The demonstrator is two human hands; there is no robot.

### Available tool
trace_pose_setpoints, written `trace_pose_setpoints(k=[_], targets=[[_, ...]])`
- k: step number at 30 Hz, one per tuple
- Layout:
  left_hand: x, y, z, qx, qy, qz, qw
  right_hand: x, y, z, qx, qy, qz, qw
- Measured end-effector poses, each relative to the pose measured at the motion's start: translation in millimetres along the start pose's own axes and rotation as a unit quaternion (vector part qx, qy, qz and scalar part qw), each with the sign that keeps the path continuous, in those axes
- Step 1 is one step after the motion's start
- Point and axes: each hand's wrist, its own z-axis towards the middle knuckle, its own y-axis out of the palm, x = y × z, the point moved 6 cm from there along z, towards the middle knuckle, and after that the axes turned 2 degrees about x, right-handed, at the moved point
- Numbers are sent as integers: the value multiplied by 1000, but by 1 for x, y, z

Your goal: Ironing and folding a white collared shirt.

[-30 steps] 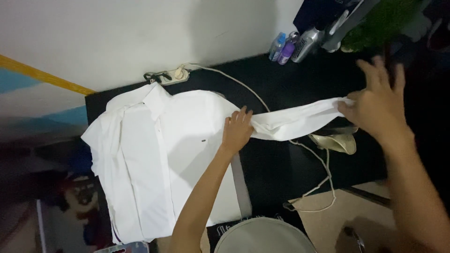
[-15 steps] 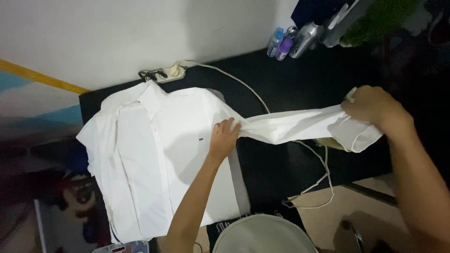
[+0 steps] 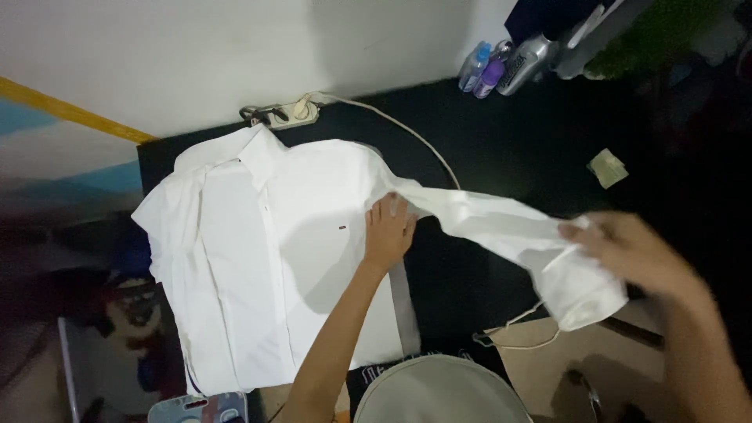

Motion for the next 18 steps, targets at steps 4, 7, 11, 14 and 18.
trace_pose_setpoints(k=[4,7,11,14,18], targets=[[38,-23,-12,22,-109,-85,990,-3,65,-24,6,35,283,959],[51,-27,-42,-108,-347,-357,860,0,125,-22,17,72,498,864],[87,-89,-72,-105,-447,-730,506,-84,181,-68,-107,-86,447,884],[37,-95,-96,-54,-393,-731,555,-156,180,-118,-198,-342,321,861],[-58,-95,-141,110,-434,-751,484,-166,210,-74,-228,-299,243,894]])
